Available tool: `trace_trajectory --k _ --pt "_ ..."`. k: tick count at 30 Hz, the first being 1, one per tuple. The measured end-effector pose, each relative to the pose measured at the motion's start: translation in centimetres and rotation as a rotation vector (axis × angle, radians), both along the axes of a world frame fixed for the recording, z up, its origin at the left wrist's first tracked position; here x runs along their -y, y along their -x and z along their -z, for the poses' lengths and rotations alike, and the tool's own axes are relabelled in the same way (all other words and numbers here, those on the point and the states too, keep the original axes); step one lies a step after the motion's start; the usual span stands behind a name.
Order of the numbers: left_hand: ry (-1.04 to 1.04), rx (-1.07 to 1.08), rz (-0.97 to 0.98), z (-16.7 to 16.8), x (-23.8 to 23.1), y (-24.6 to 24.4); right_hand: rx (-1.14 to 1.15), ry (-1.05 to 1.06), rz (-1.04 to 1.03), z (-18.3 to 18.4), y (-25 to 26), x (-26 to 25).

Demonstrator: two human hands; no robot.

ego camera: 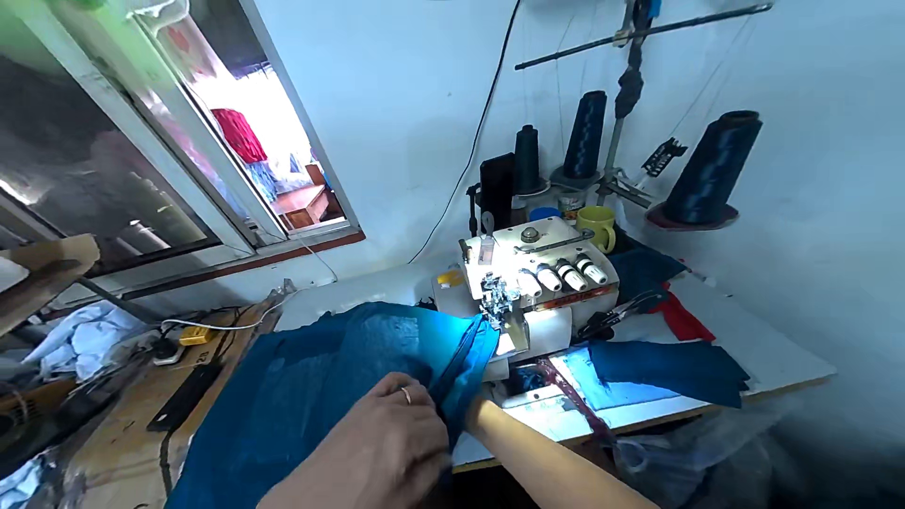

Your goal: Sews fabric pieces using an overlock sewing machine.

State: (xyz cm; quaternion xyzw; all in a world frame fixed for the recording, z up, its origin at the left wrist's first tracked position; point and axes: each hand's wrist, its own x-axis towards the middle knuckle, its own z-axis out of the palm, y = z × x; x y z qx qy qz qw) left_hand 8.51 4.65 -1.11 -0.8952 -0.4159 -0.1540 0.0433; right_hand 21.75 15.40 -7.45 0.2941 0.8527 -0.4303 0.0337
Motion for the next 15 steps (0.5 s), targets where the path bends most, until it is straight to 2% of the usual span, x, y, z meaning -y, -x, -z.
trace_trajectory --k 3,4,6,7,10,12,15 --pt "-0.089 0.062 -0.245 3.1 -1.0 3.0 -0.195 -0.139 0.020 6.4 -0.1 -1.5" --pt "-0.069 0.112 -0.286 3.9 -1.1 3.9 -0.188 -0.133 0.013 6.8 -0.9 -2.1" --pt "-0.016 0.223 -0.334 5.0 -0.9 4.9 -0.258 -0.145 0.088 7.3 -3.2 -3.0" --pt "-0.013 0.269 -0.354 5.5 -0.8 5.0 -0.361 -0.191 0.194 7.6 -4.2 -3.0" --pt "-0.039 0.369 -0.405 5.8 -0.5 4.4 -0.836 -0.528 0.484 7.7 -4.7 -2.2" --pt "-0.073 0.380 -0.417 5.4 -0.5 3.7 -0.894 -0.710 0.503 6.4 -4.0 -1.7" --pt "-0.116 0.333 -0.444 5.0 -0.3 2.6 -0.828 -0.818 0.468 5.7 -2.5 -1.2"
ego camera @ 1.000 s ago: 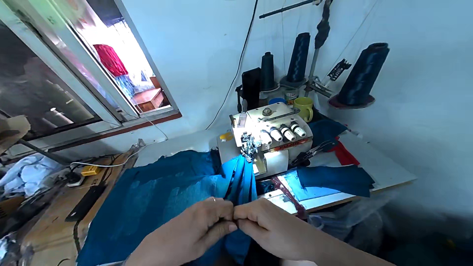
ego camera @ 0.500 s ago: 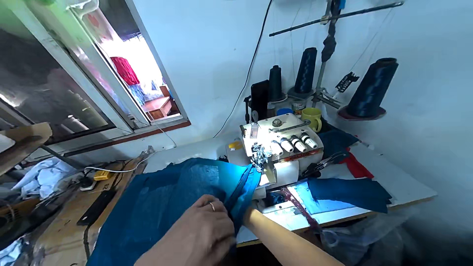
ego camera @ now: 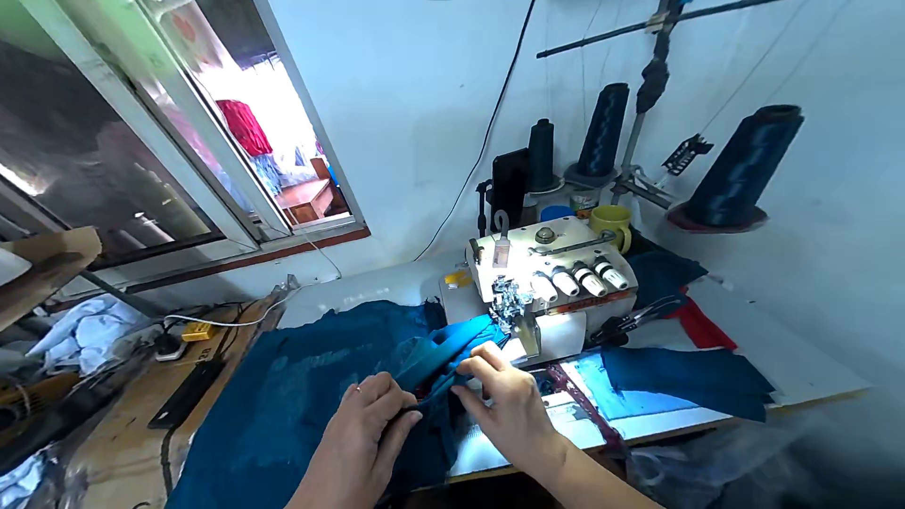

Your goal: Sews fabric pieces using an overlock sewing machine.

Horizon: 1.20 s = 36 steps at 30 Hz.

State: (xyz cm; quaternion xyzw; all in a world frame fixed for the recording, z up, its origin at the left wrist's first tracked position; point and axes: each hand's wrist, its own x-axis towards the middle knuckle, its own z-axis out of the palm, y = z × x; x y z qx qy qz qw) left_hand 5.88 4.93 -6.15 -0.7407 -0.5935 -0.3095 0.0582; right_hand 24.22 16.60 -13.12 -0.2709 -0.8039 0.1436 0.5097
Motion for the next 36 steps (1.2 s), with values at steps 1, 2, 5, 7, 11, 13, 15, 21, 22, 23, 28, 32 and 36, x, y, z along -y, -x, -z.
trace_trajectory --k 1,2,5,7,11,13,15,21,22,23,28,32,36 --pt "-0.006 -0.027 -0.022 0.0 0.0 -0.3 0.027 0.014 -0.016 -0.2 0.4 0.3" --pt "-0.012 -0.056 -0.047 0.0 0.0 -0.5 0.046 0.039 -0.054 -0.4 0.7 0.8" --pt "-0.028 -0.115 -0.062 0.5 -0.4 -0.8 0.041 0.063 -0.192 -1.6 1.0 2.8" --pt "-0.056 -0.101 -0.023 0.8 -0.6 -1.0 0.015 -0.035 -0.137 -2.2 0.8 3.7" --pt "-0.121 -0.109 -0.033 0.2 -0.3 -1.7 0.008 -0.105 0.131 -1.2 -0.6 1.2" --pt "-0.115 -0.129 -0.068 0.0 -0.2 -2.0 -0.002 -0.115 0.208 0.3 -1.5 -1.5" --pt "-0.105 -0.143 -0.112 -0.2 -0.2 -2.3 0.003 -0.134 0.225 1.3 -2.2 -3.3" --pt "-0.099 -0.177 -0.176 -1.3 0.0 -4.0 -0.021 -0.187 0.216 2.0 -2.4 -4.2" --pt "-0.088 -0.146 -0.119 -1.5 0.1 -4.5 -0.030 -0.184 0.209 2.1 -2.4 -4.2" --pt "-0.060 -0.109 -0.038 -1.6 0.2 -5.1 -0.036 -0.178 0.199 2.2 -2.5 -4.2" --pt "0.048 -0.098 0.328 0.6 -0.1 -10.5 -0.052 -0.229 0.269 4.3 -4.0 -3.7" --pt "0.024 -0.190 0.401 3.6 -0.9 -13.5 -0.084 -0.233 0.300 6.0 -5.1 -3.8" --pt "0.075 -0.234 0.409 3.9 -1.4 -13.6 -0.091 -0.250 0.266 6.6 -5.4 -3.9"
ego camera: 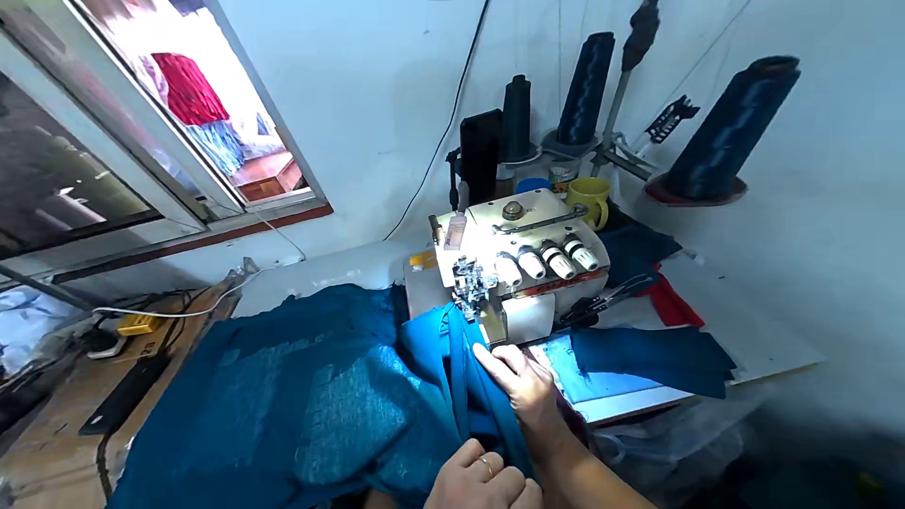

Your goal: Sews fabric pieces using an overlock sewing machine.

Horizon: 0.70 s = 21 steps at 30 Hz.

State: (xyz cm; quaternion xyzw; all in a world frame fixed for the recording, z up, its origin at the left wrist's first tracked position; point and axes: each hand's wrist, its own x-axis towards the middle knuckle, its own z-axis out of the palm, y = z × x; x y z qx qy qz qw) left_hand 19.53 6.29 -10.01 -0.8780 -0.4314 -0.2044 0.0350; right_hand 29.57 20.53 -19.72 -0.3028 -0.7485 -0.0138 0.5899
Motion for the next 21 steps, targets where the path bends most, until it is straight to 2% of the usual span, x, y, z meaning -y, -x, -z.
trace_trajectory --k 7,9,12,14,21 --pt "-0.120 -0.131 -0.133 1.0 -2.8 0.4 -0.022 0.042 -0.023 0.5 0.4 -0.1" --pt "-0.156 -0.141 -0.164 1.3 -4.1 0.7 -0.111 0.186 -0.096 0.4 0.6 0.9" --pt "-0.204 -0.145 -0.205 1.0 -6.0 1.4 -0.389 0.520 -0.199 0.3 1.6 3.3" --pt "-0.210 -0.160 -0.236 0.5 -7.4 2.1 -0.474 0.631 -0.287 0.4 2.1 4.7" --pt "-0.117 -0.054 -0.272 -0.8 -12.4 4.9 -0.385 0.521 -0.446 0.0 4.2 5.4"
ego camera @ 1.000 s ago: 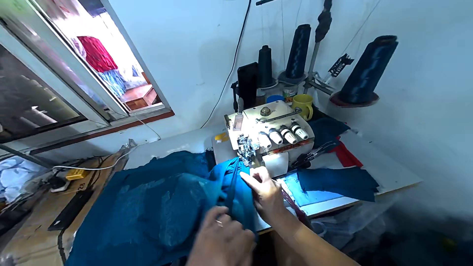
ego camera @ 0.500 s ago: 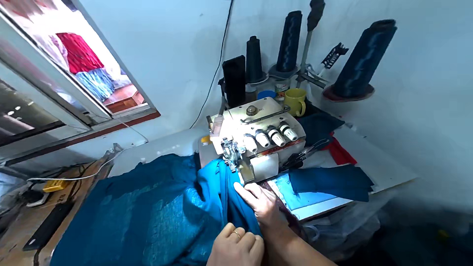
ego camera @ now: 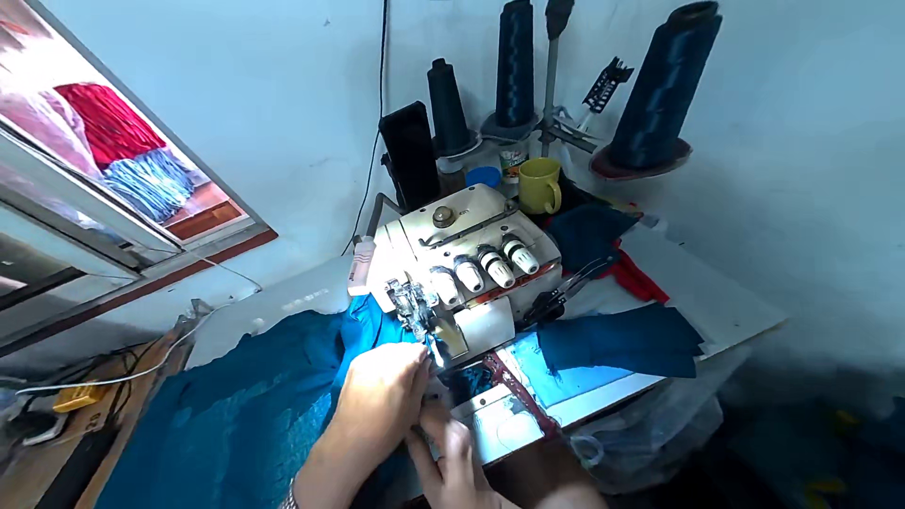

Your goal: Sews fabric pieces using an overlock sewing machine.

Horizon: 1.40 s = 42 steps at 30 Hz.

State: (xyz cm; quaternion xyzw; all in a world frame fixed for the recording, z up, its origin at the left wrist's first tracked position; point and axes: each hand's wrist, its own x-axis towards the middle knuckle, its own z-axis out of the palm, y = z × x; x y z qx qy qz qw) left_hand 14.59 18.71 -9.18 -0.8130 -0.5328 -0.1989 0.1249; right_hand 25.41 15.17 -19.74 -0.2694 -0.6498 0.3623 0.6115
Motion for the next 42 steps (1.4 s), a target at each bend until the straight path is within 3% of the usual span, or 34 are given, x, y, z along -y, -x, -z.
trace_trajectory --k 5,10,12,14,15,17,20,26,28,30,32,34,37,42 --pt "-0.135 -0.189 -0.153 -0.5 -0.4 -1.5 0.095 0.041 -0.093 0.0 0.3 -0.6" --pt "-0.264 -0.331 -0.220 1.1 1.0 -4.0 0.248 0.126 -0.141 0.9 -0.4 -0.4" --pt "-0.270 -0.339 -0.283 1.5 2.9 -5.5 0.444 0.354 -0.301 -1.4 -2.2 -0.4" --pt "-0.255 -0.322 -0.285 1.7 5.0 -6.6 0.659 0.587 -0.483 -7.0 -4.8 -1.1" --pt "-0.235 -0.316 -0.272 1.7 5.9 -6.9 0.712 0.610 -0.511 -8.9 -5.7 -1.3" --pt "-0.210 -0.319 -0.238 1.5 6.9 -7.3 0.766 0.485 -0.478 -8.7 -5.8 -0.8" --pt "-0.214 -0.305 -0.212 1.5 6.8 -7.0 0.770 0.441 -0.483 -7.4 -5.3 -0.7" --pt "-0.285 -0.270 -0.275 2.5 4.3 -5.8 0.497 0.637 -0.474 -7.1 -5.2 -0.8" --pt "-0.336 -0.256 -0.290 3.1 3.3 -5.5 0.513 0.661 -0.504 -8.1 -5.6 -1.0" --pt "-0.369 -0.218 -0.281 3.3 2.5 -5.0 0.551 0.546 -0.463 -6.6 -4.8 -0.7" --pt "-0.324 -0.147 -0.249 2.8 2.2 -4.0 0.485 0.240 -0.300 -0.7 -2.2 -0.2" --pt "-0.230 0.002 -0.241 1.3 1.4 -1.6 0.394 0.091 -0.208 1.9 -0.8 -0.4" --pt "-0.088 0.203 -0.234 -1.0 -0.9 4.4 0.313 0.061 -0.124 3.3 0.2 -0.4" --pt "0.255 0.334 0.098 -0.2 -2.5 10.9 0.309 0.055 -0.126 2.8 0.1 -0.3"
